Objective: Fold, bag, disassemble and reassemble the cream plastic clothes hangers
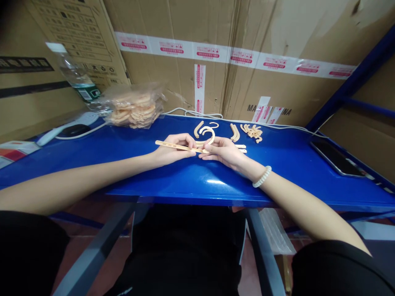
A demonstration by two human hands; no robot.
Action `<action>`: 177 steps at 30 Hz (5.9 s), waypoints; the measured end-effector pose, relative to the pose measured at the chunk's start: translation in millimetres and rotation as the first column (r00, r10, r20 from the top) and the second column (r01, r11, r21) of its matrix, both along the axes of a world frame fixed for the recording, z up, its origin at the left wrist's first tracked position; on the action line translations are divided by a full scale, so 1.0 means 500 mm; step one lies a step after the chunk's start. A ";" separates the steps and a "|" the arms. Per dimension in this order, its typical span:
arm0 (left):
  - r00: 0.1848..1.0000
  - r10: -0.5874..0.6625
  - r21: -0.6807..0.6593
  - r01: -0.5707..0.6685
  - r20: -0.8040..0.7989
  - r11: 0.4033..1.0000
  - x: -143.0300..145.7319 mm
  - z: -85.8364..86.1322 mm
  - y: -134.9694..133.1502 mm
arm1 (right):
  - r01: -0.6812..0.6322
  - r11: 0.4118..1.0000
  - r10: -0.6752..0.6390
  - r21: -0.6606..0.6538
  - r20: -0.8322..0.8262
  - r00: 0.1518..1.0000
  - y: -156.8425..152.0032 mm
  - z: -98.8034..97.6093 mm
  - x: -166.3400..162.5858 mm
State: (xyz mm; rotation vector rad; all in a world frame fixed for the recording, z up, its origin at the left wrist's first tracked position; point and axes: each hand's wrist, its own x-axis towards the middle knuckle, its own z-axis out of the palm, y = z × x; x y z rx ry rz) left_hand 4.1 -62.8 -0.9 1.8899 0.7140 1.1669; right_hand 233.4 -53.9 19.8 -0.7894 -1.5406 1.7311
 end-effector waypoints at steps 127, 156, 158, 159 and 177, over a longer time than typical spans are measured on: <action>0.971 -0.090 -0.285 0.153 0.223 0.946 0.007 -0.008 0.010 | 0.020 0.934 -0.052 0.356 0.081 0.995 0.008 0.007 0.008; 0.975 0.090 -0.313 -0.023 0.202 0.950 0.019 -0.002 -0.002 | 0.110 0.911 -0.176 0.397 0.132 0.975 -0.008 0.011 -0.012; 0.963 0.099 -0.354 -0.004 0.252 0.935 0.014 0.011 -0.002 | 0.112 0.906 -0.178 0.408 0.127 0.976 0.001 0.027 0.004; 0.956 0.113 -0.372 -0.004 0.271 0.928 0.010 0.019 -0.001 | 0.106 0.899 -0.179 0.424 0.136 0.974 0.007 0.037 0.016; 0.973 0.090 -0.077 -0.109 -0.214 0.991 -0.127 0.081 0.091 | -0.438 0.670 -0.347 0.600 0.774 0.529 0.079 0.153 0.175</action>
